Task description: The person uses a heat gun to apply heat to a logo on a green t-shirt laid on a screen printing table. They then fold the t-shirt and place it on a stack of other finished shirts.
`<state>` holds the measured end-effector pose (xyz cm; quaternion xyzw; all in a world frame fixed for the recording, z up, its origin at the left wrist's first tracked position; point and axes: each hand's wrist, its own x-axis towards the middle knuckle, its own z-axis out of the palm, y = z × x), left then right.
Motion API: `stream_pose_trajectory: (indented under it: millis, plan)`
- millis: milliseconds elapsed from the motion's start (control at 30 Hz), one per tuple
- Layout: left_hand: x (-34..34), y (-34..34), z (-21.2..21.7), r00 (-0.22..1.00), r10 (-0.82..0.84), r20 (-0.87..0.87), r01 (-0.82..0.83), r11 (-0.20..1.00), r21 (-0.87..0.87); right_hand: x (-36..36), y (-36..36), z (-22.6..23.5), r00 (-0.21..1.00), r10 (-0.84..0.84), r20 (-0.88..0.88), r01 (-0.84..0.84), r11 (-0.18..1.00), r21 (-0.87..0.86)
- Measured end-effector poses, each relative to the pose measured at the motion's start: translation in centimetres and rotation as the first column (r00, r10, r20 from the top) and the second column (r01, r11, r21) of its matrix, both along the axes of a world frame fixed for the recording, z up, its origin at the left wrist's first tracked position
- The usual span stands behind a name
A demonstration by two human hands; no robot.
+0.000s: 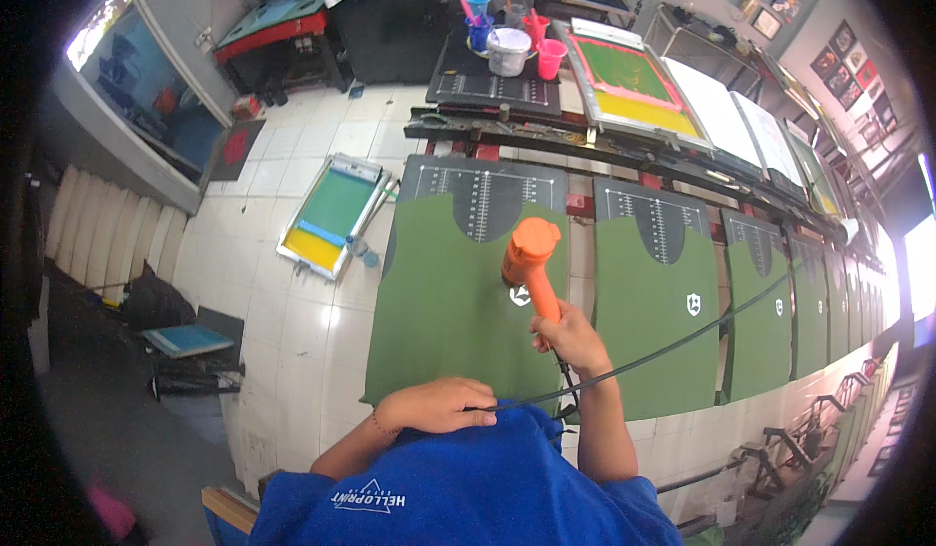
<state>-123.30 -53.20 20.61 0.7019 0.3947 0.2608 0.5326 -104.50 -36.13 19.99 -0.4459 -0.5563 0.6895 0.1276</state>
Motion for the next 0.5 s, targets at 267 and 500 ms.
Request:
stream_pose_trajectory:
  millis: [267,500]
  plan:
    - [-0.2,0.1,0.1,0.997,-0.06,-0.038,0.058,0.997,-0.048,1.4,0.2,-0.9,0.997,-0.052,-0.051,0.053,0.998,0.024]
    - [-0.3,1.5,-0.6,0.99,-0.128,-0.055,0.124,0.99,-0.073,3.7,-1.1,-1.6,0.99,-0.122,-0.069,0.125,0.991,0.04]
